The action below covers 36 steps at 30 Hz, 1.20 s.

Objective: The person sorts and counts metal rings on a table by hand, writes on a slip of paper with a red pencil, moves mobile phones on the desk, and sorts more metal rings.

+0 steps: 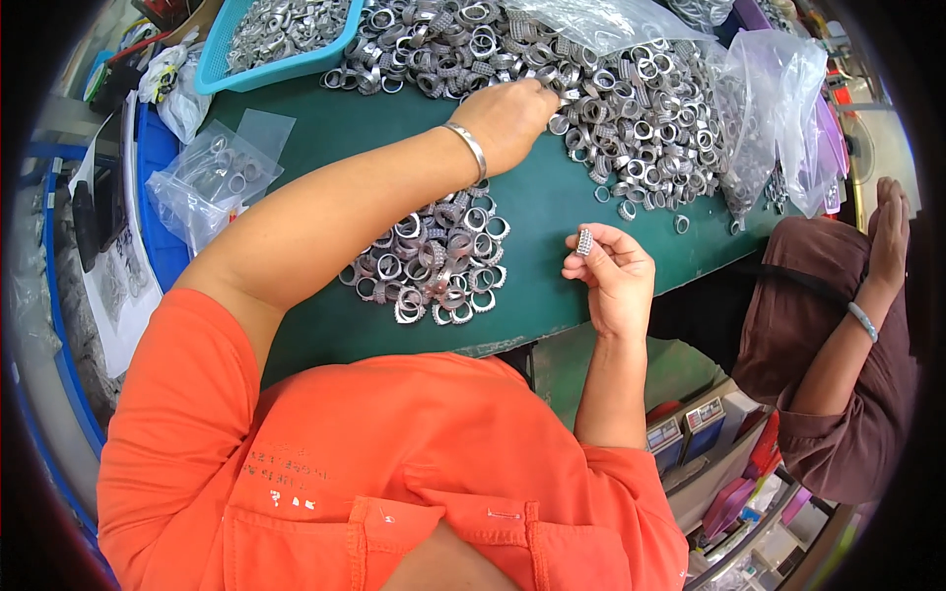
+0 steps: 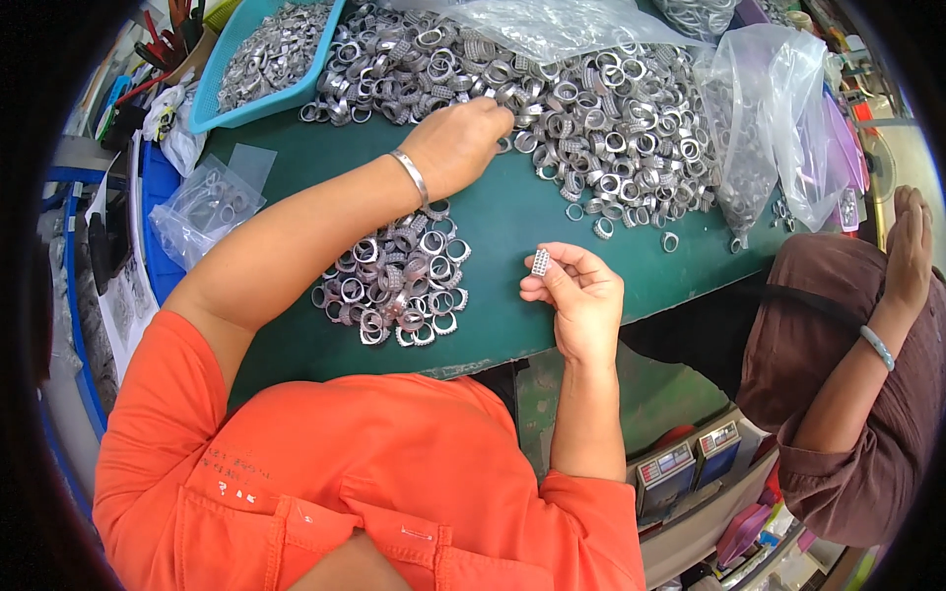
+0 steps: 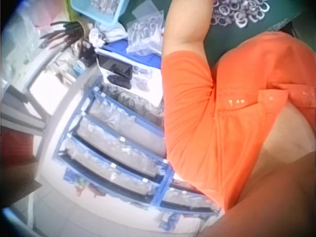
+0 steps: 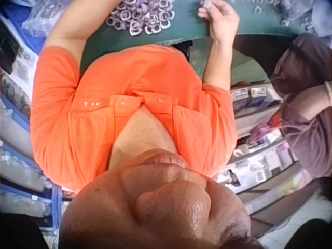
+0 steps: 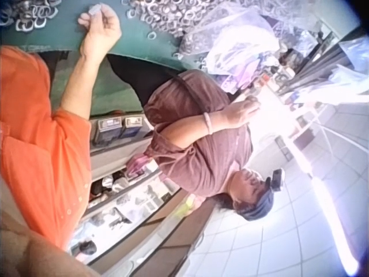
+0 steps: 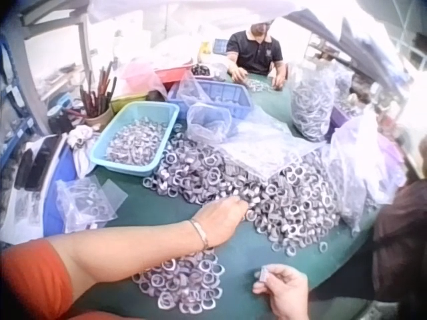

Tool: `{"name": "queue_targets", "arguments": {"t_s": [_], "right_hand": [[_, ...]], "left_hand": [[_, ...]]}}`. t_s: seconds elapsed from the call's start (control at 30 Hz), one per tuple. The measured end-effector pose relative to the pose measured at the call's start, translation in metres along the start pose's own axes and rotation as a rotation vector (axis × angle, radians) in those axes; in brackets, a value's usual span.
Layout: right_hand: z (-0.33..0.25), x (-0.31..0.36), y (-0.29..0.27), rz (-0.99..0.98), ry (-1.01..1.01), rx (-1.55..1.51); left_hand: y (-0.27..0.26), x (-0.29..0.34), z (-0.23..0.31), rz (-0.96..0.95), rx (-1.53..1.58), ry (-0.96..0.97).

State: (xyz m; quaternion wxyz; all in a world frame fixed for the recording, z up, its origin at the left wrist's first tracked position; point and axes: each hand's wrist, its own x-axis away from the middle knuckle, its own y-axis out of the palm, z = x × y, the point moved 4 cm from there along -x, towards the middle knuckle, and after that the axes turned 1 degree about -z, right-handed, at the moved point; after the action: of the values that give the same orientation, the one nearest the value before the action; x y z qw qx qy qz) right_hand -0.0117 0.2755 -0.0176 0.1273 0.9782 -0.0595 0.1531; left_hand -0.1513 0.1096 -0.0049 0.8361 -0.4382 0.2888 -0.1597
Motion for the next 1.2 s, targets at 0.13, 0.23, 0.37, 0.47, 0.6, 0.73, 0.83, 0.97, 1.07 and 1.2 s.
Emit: {"name": "queue_targets", "arguments": {"t_s": [0.13,0.23,0.37,0.47,0.6,0.73,0.83,0.97,1.07,1.2], "right_hand": [[-0.003,0.0,0.005,-0.037,-0.018,-0.003],[0.0,0.004,0.012,-0.027,-0.072,0.048],[0.002,0.014,0.042,-0.139,-0.283,0.594],[-0.016,0.006,0.038,-0.049,-0.761,1.008],[-0.028,-0.018,-0.027,0.366,-0.734,1.228],[-0.026,-0.017,-0.028,0.231,-0.636,1.154],[-0.014,-0.01,-0.008,0.068,-0.622,0.596],[-0.014,0.001,0.022,-0.061,-0.584,0.317],[-0.012,0.007,0.028,-0.098,-0.612,0.312],[-0.012,0.011,0.039,-0.072,-0.666,0.539]], "left_hand": [[-0.003,0.005,-0.001,0.058,0.031,-0.007],[0.0,0.006,-0.001,0.08,0.036,0.032],[0.003,0.005,-0.004,0.007,-0.001,0.037],[-0.004,0.012,-0.007,0.063,0.157,0.08],[-0.015,0.026,0.006,-0.274,1.107,-0.624],[-0.013,0.04,0.011,-0.323,1.311,-0.696],[-0.016,0.046,0.017,-0.382,1.331,-0.671],[-0.015,0.055,0.019,-0.449,1.515,-0.707],[-0.016,0.058,0.02,-0.466,1.588,-0.744],[-0.018,0.061,0.024,-0.477,1.581,-0.721]]}}
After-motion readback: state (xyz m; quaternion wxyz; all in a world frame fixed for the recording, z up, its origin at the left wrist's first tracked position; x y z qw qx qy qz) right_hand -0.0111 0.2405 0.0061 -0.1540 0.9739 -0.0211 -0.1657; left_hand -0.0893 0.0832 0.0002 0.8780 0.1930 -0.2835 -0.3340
